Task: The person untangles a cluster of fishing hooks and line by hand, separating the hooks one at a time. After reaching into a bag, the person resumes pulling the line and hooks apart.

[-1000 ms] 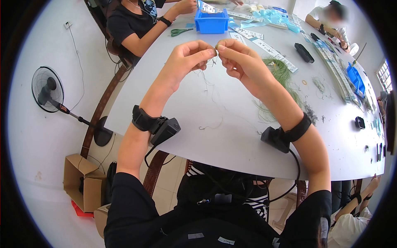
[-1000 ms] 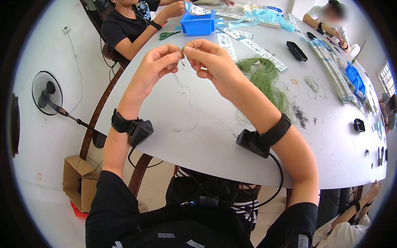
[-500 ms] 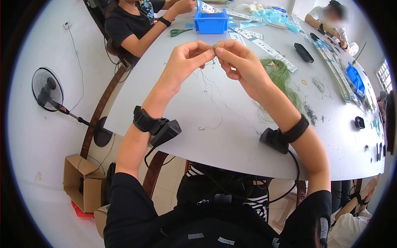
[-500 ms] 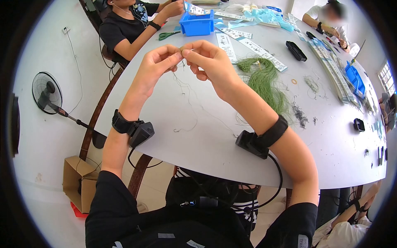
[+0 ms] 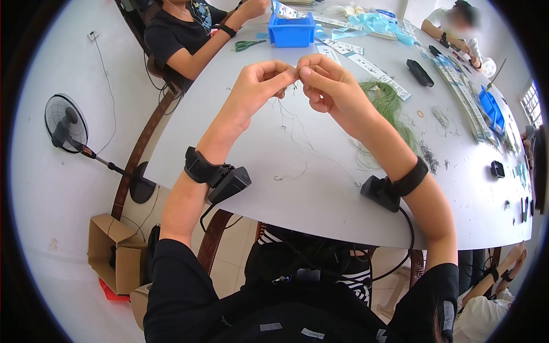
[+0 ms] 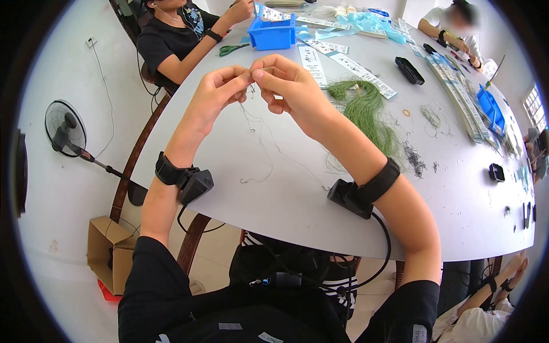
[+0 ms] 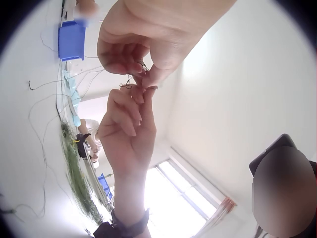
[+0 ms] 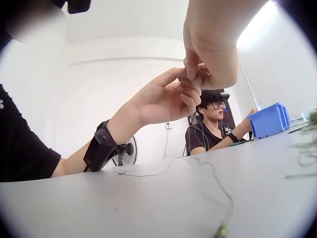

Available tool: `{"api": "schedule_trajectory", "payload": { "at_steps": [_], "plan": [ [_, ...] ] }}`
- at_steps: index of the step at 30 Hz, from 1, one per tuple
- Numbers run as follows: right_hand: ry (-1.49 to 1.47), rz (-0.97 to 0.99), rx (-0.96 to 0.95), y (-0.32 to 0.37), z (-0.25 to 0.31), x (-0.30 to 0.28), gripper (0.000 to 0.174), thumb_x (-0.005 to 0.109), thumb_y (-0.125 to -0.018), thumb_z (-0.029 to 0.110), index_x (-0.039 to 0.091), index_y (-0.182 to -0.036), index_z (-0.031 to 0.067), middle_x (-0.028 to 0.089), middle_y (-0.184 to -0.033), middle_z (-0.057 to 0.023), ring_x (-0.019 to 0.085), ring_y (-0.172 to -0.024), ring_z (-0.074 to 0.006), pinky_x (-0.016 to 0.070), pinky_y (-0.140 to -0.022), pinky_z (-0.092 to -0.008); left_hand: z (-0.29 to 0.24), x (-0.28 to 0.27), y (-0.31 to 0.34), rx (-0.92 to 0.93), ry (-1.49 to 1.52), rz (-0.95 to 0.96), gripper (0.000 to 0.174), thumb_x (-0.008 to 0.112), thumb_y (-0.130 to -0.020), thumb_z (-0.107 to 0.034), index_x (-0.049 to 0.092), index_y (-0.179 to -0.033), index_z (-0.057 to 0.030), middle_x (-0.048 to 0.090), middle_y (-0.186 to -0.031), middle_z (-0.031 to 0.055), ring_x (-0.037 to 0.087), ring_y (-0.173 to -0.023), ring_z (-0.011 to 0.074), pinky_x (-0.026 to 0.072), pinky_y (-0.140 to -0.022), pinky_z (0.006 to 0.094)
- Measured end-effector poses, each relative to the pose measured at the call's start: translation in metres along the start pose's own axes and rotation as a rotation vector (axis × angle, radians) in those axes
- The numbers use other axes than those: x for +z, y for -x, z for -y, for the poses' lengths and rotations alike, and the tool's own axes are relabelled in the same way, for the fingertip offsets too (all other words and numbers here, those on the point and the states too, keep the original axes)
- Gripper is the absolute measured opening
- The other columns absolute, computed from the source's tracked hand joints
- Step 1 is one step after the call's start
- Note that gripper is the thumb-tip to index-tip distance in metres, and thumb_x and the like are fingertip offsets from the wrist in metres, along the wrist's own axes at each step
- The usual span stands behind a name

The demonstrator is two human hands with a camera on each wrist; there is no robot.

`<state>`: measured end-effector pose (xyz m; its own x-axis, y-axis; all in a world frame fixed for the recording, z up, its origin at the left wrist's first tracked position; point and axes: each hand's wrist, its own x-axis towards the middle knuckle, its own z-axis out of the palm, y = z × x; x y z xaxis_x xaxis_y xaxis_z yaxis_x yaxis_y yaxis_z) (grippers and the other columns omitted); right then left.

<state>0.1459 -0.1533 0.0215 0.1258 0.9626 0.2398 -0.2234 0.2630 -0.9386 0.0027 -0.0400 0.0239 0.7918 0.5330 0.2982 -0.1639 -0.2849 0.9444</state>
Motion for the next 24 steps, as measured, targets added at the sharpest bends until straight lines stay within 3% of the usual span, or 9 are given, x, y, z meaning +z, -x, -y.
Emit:
{"api": "schedule_trajectory", "payload": {
  "at_steps": [2, 7, 16, 24],
  "plan": [
    [-0.061, 0.009, 0.043, -0.001, 0.000, -0.001, 0.012, 0.060, -0.088, 0.023, 0.057, -0.091, 0.0113, 0.051, -0.080, 0.0053, 0.046, -0.071, -0.0040, 0.0352, -0.057, -0.0201, -0.001, -0.001, 0.000, 0.000, -0.033, 0.008, 0.026, 0.063, -0.086, -0.028, 0.063, -0.089, -0.0020, 0.054, -0.072, -0.0027, 0.048, -0.066, 0.0063, 0.0408, -0.063, 0.0202],
    [-0.148, -0.045, 0.114, 0.000, 0.000, 0.003, 0.009, 0.060, -0.088, 0.020, 0.058, -0.092, 0.0124, 0.051, -0.085, 0.0061, 0.047, -0.075, -0.0042, 0.0366, -0.060, -0.0191, 0.000, -0.001, 0.000, 0.041, -0.046, -0.006, 0.025, 0.063, -0.086, -0.026, 0.064, -0.090, -0.0016, 0.058, -0.076, -0.0017, 0.049, -0.067, 0.0058, 0.0409, -0.063, 0.0202],
    [-0.111, -0.086, 0.121, 0.000, -0.003, 0.004, 0.020, 0.062, -0.086, 0.021, 0.060, -0.101, 0.0073, 0.052, -0.087, 0.0056, 0.047, -0.076, -0.0045, 0.0366, -0.060, -0.0184, 0.001, 0.000, -0.001, 0.111, -0.238, -0.051, 0.019, 0.066, -0.085, -0.019, 0.065, -0.091, -0.0020, 0.063, -0.080, -0.0003, 0.053, -0.071, 0.0037, 0.0398, -0.062, 0.0173],
    [0.120, -0.093, 0.093, -0.002, 0.010, -0.010, 0.028, 0.064, -0.084, 0.021, 0.063, -0.102, 0.0002, 0.049, -0.078, 0.0037, 0.040, -0.065, -0.0042, 0.0300, -0.050, -0.0173, 0.001, -0.007, -0.002, 0.157, -0.260, -0.076, 0.015, 0.066, -0.084, -0.016, 0.064, -0.090, -0.0020, 0.063, -0.080, -0.0006, 0.054, -0.074, 0.0034, 0.0409, -0.064, 0.0172]
  ]
}}
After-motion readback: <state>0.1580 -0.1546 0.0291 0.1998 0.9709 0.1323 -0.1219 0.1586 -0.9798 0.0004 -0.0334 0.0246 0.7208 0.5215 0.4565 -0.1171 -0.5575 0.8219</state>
